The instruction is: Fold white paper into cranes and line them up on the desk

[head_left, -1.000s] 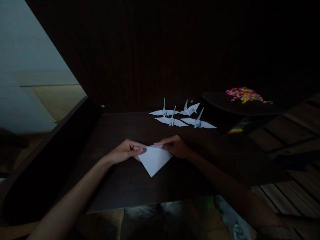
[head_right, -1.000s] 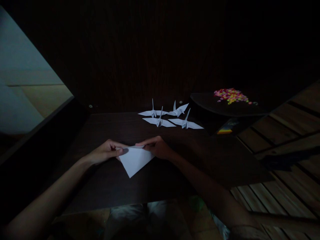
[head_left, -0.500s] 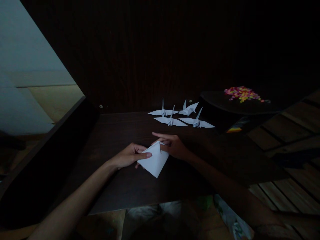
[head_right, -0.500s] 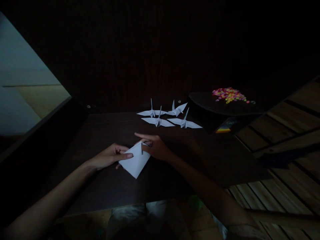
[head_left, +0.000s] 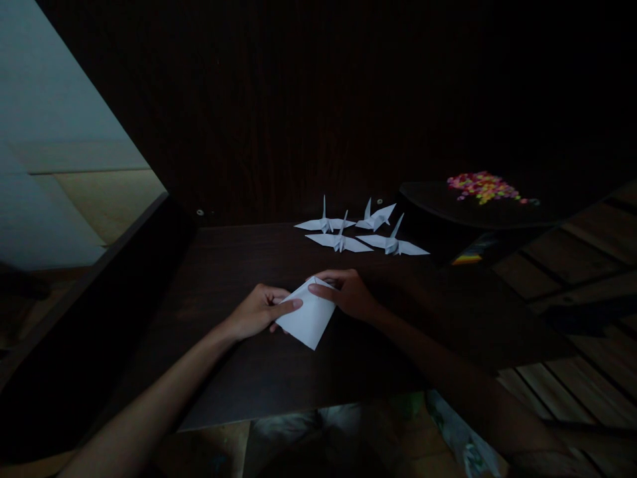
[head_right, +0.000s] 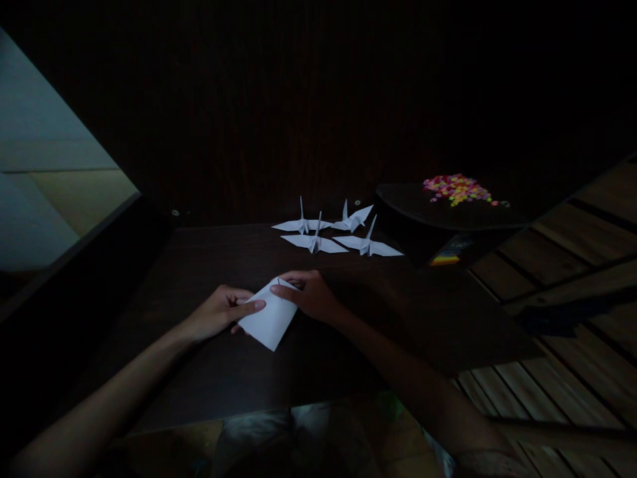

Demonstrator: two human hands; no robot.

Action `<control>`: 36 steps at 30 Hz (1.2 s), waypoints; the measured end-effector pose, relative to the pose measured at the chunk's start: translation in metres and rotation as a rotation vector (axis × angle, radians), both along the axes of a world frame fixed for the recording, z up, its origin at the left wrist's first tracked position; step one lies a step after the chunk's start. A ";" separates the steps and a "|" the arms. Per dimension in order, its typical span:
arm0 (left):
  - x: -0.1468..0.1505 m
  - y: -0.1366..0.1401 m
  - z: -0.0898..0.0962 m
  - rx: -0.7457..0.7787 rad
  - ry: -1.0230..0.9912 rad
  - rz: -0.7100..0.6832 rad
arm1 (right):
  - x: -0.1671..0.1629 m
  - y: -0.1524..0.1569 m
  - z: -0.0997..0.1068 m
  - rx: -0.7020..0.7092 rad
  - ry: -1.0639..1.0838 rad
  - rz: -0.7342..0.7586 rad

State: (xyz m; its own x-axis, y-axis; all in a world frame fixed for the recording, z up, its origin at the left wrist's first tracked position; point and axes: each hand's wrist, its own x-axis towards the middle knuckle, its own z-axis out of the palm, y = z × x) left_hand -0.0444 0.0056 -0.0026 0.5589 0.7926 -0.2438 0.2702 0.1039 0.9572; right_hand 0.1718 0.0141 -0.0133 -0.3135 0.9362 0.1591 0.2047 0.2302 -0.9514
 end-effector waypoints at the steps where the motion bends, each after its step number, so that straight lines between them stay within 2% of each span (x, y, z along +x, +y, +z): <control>1: 0.000 0.000 0.000 0.005 0.001 0.001 | 0.000 0.000 0.000 0.004 -0.009 -0.005; 16: 0.003 -0.003 0.000 0.025 -0.009 0.020 | 0.000 -0.002 0.000 0.052 -0.069 -0.004; 23: 0.000 -0.002 -0.004 0.118 0.054 0.043 | -0.001 -0.002 0.001 0.021 -0.028 0.011; 36: 0.004 -0.006 -0.004 0.064 0.007 0.040 | -0.006 -0.005 0.001 0.025 -0.070 -0.023</control>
